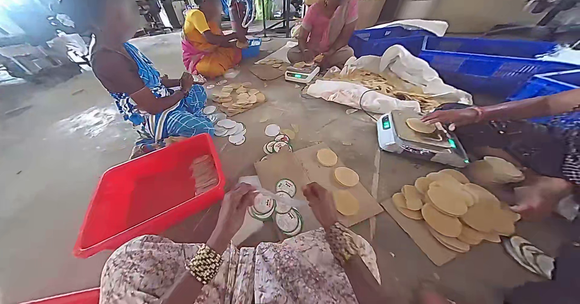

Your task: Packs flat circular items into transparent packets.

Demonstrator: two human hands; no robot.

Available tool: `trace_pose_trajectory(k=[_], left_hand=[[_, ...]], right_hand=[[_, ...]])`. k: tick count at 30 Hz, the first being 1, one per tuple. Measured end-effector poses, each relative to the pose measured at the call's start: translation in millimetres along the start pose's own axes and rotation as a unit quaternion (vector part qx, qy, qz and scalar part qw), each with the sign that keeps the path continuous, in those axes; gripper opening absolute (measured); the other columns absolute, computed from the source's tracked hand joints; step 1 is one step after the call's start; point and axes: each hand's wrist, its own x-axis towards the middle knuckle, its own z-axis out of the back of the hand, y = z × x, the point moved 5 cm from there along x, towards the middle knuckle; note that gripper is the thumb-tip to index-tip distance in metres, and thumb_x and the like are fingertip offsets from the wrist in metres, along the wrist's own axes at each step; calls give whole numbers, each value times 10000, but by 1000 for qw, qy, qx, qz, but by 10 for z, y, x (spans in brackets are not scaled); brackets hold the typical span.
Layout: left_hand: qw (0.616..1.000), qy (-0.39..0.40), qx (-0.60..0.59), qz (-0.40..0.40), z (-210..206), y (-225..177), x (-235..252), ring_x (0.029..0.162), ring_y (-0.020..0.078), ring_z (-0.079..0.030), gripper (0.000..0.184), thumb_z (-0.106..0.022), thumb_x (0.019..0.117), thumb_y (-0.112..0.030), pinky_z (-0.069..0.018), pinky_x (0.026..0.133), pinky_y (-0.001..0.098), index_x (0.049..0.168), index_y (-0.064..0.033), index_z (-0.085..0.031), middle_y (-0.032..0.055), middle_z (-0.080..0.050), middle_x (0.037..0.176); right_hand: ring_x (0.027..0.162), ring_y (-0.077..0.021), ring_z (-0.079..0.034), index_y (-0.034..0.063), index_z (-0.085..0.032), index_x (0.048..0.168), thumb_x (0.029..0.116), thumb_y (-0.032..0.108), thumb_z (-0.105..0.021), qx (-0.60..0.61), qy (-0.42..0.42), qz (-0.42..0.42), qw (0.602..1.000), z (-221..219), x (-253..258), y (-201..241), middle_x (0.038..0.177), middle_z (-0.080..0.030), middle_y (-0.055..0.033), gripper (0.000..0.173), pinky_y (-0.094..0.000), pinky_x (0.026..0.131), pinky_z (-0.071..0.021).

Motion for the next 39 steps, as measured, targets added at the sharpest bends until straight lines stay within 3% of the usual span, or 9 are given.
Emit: trace_pose_trajectory(k=[5,9,12,17,20,25,30,33,39], left_hand=[[995,-101,-17,-18,291,521,-293,755,66,-689,274,-458,991,-60,-603,730,234,971,47,-709,63,-711,896],[984,-105,-125,75,254,995,-415,867,88,-709,267,-479,973,-19,-612,775,251,1111,77,-687,111,-701,1134],[963,-117,-173,170,169,1132,-363,816,69,-702,236,-498,1007,-72,-595,787,253,1067,53,-690,59,-727,940],[924,-88,-69,366,87,1110,-389,1328,388,-499,488,-440,1085,-324,-353,1114,590,1340,70,-573,288,-561,1367],[928,-90,-79,354,68,1055,-362,1115,314,-600,403,-481,1066,-266,-442,1002,508,1143,85,-665,245,-658,1126],[910,-108,-125,381,97,963,-395,1171,341,-558,452,-464,1083,-295,-407,1045,507,1191,115,-620,285,-609,1206],[919,-85,-115,368,44,981,-461,1266,339,-541,399,-495,1078,-226,-395,1105,498,1310,92,-561,278,-580,1320],[951,-60,-90,290,11,970,-432,855,161,-652,226,-567,999,-143,-531,840,390,981,44,-694,108,-685,885],[969,39,-63,235,-177,994,-355,774,142,-659,178,-601,879,71,-557,749,345,1008,21,-713,93,-705,949]], right_hand=[[1370,-445,-477,-51,-554,1385,926,514,-705,-261,118,-170,943,-917,379,-388,1458,-507,-283,743,-611,1075,-417],[1357,-451,-481,-52,-590,1344,845,400,-815,-289,82,-193,934,-1191,458,-518,1446,-515,-282,710,-625,1084,-402],[1362,-453,-467,-31,-563,1384,832,375,-832,-300,73,-199,930,-1212,466,-504,1485,-476,-270,736,-626,1064,-415],[1396,-438,-437,-12,-491,1453,824,387,-844,-305,26,-214,928,-1167,429,-504,1517,-446,-245,824,-625,1072,-410],[1354,-421,-490,-2,-613,1336,877,379,-792,-278,48,-217,935,-1148,434,-566,1433,-541,-243,623,-610,1077,-409],[1168,-393,-629,15,-681,1193,870,296,-804,-183,45,-212,959,-1029,462,-704,1206,-671,-226,445,-586,1005,-484],[897,-333,-702,-31,-424,1435,828,1,-798,74,-71,-191,976,-691,344,-775,1048,-697,-231,715,-503,813,-576],[772,-284,-684,-15,-445,1442,870,6,-755,115,-148,-186,965,-139,203,-724,982,-697,-216,652,-453,706,-574],[1116,-422,-649,-14,-532,1397,865,144,-790,-99,-158,-269,945,866,266,-1328,1201,-665,-274,612,-593,981,-499]])
